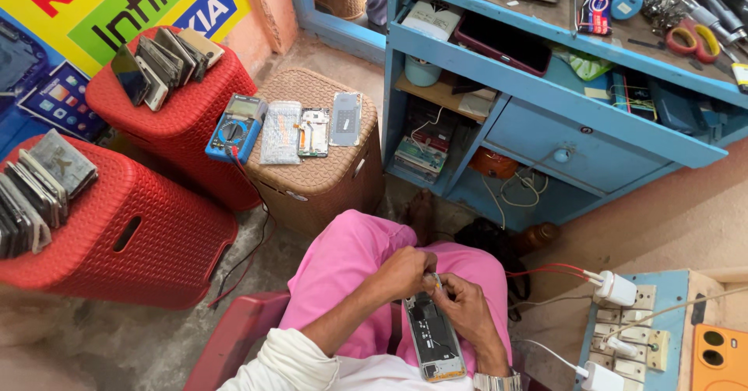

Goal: The person is repairing a disassembled smartphone while seated. They use a metal tool to pry and adjust internal components, including the battery and connectors. The person also handles a small white cable and connects it to the device.

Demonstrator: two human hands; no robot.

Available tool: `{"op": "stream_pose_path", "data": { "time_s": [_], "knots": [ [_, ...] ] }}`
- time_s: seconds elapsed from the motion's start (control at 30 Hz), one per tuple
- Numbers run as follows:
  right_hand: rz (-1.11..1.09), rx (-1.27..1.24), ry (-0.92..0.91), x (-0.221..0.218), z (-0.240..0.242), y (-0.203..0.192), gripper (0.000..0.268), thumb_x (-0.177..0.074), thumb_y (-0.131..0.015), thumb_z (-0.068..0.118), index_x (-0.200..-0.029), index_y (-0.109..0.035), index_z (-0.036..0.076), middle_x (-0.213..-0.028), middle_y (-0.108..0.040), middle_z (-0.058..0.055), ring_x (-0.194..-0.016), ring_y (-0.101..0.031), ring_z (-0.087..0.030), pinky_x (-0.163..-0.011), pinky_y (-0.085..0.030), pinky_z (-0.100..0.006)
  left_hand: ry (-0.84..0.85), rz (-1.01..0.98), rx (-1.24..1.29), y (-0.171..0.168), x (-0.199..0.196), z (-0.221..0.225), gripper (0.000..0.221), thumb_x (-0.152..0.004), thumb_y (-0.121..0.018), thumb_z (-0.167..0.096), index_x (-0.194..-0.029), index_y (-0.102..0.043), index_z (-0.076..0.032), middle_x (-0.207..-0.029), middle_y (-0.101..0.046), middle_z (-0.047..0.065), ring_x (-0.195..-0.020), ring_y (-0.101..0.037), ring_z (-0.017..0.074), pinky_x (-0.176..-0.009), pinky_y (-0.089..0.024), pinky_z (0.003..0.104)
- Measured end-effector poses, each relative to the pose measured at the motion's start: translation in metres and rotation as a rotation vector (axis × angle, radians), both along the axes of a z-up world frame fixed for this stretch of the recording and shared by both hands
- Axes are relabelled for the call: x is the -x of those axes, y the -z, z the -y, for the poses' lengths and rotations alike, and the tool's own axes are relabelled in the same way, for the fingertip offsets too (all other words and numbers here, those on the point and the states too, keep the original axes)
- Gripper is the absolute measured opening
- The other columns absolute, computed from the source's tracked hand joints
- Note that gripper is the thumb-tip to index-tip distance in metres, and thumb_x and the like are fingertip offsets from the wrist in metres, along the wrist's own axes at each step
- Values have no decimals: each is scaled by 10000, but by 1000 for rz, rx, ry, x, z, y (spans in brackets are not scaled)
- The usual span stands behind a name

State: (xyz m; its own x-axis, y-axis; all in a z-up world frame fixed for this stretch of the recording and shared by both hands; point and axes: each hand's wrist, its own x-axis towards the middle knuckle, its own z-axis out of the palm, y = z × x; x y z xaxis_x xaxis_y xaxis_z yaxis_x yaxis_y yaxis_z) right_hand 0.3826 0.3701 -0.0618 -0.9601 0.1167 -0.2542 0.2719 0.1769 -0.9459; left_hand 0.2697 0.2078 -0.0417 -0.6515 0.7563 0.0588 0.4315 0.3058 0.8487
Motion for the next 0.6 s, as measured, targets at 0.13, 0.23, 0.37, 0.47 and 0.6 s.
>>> {"op": "stream_pose_path", "data": {
  "time_s": [0.13,0.23,0.37,0.47,0.6],
  "knots": [
    [-37,40,-2,-2,-1,-3,223,-916,-725,154,-1078,-762,7,-710,-680,36,-630,-562,-22,-533,-459,-221,1,31,45,-12,-1,4,148,-781,-725,-118,-836,-681,11,-759,-674,228,-750,-697,404,-673,-550,462],
    [-26,48,6,-3,-1,-2,222,-920,-724,156,-1081,-764,11,-703,-672,38,-624,-561,-20,-533,-457,-217,11,41,58,-16,1,2,163,-767,-729,-122,-831,-679,20,-750,-670,233,-740,-693,404,-659,-549,463],
    [11,-95,29,-1,1,-3,214,-923,-759,169,-1074,-788,20,-665,-620,27,-598,-496,-30,-512,-399,-225,-1,29,11,-14,0,0,177,-738,-739,-124,-816,-676,21,-736,-669,231,-725,-690,396,-649,-544,462],
    [-19,-18,2,-3,-2,-1,206,-928,-738,159,-1065,-772,9,-700,-675,43,-625,-548,-11,-530,-441,-208,-26,64,22,-11,-3,2,187,-725,-742,-123,-827,-674,18,-736,-668,228,-708,-688,392,-635,-539,464],
    [-34,32,-4,-2,-2,0,218,-910,-733,143,-1086,-765,17,-708,-670,47,-623,-537,-12,-525,-425,-208,12,67,38,-10,0,4,197,-750,-758,-148,-848,-687,7,-733,-665,229,-711,-686,396,-628,-531,470]
  ]
}}
